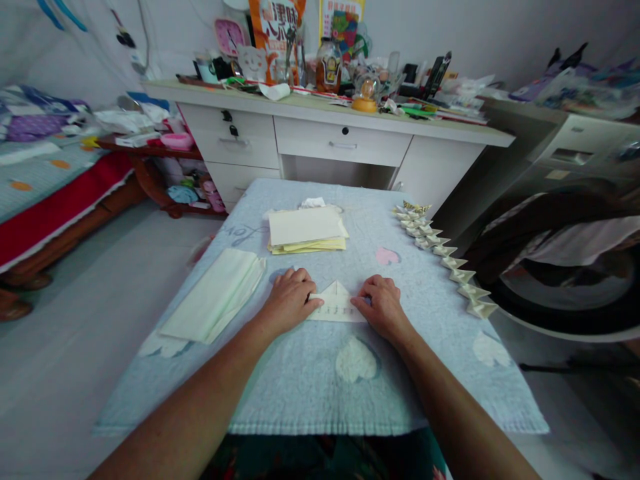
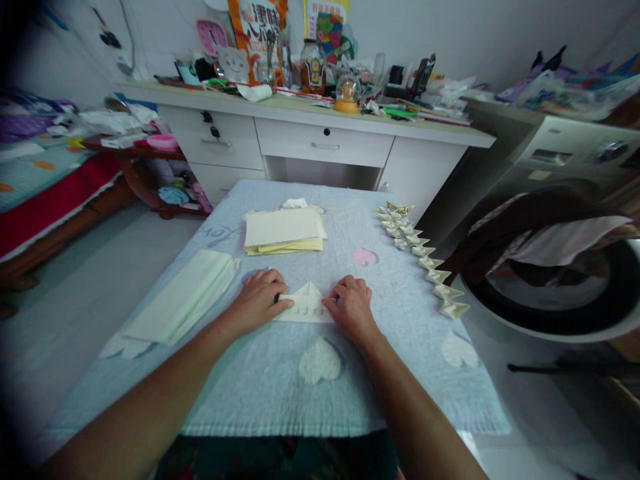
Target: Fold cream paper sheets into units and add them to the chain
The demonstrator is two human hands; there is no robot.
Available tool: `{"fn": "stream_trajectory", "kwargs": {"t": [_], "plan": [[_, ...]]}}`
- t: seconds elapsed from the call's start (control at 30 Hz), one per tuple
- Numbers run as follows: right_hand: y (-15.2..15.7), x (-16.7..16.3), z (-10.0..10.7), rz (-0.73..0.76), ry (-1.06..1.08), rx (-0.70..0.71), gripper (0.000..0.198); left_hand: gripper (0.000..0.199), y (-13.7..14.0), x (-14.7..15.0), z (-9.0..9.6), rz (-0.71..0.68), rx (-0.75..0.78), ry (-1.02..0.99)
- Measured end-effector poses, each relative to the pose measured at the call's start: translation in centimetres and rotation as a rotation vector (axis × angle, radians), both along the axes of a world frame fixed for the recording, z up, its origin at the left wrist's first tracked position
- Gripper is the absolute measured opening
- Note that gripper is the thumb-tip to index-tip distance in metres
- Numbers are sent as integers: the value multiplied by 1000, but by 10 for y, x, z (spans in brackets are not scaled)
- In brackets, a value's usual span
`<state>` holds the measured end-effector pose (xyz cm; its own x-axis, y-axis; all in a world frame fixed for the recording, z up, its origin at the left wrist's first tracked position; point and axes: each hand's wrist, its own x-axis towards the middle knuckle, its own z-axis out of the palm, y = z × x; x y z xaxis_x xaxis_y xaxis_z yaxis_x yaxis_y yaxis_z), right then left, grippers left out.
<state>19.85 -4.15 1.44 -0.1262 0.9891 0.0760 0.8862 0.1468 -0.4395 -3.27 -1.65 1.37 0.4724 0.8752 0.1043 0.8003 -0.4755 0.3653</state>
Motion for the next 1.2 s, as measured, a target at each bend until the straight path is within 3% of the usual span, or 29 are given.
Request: {"fn": "stream_trajectory", "kwargs": {"t": [0.13,0.27,0.4,0.5,0.67,0.9,1.07,1.2], "plan": [[0,3,-2,-2,-9,8,14,20,0,-3,3,4,-22,25],[0,3,-4,0,-50,13,12,8,1,-5,3,12,-59,2],[-3,0,-1,19,-94,94,14,4,2,-7,2,2,-89,-18],[-6,-7,3,150,-172,135,8,5,1,-7,3,10,-96,-9],[-9,-17,2,325,-269,124,17,16,1,-7,5,17,-65,-66],[-9,-28,6,217,-211,108,12,23,2,-3,6,-115,-95,-97],[-6,-36,5,144,-249,95,22,12,-1,7,2,-53,-65,-34],[-7,-38,3,121,-291,101,24,28,-4,14,-1,21,-18,-20]]}}
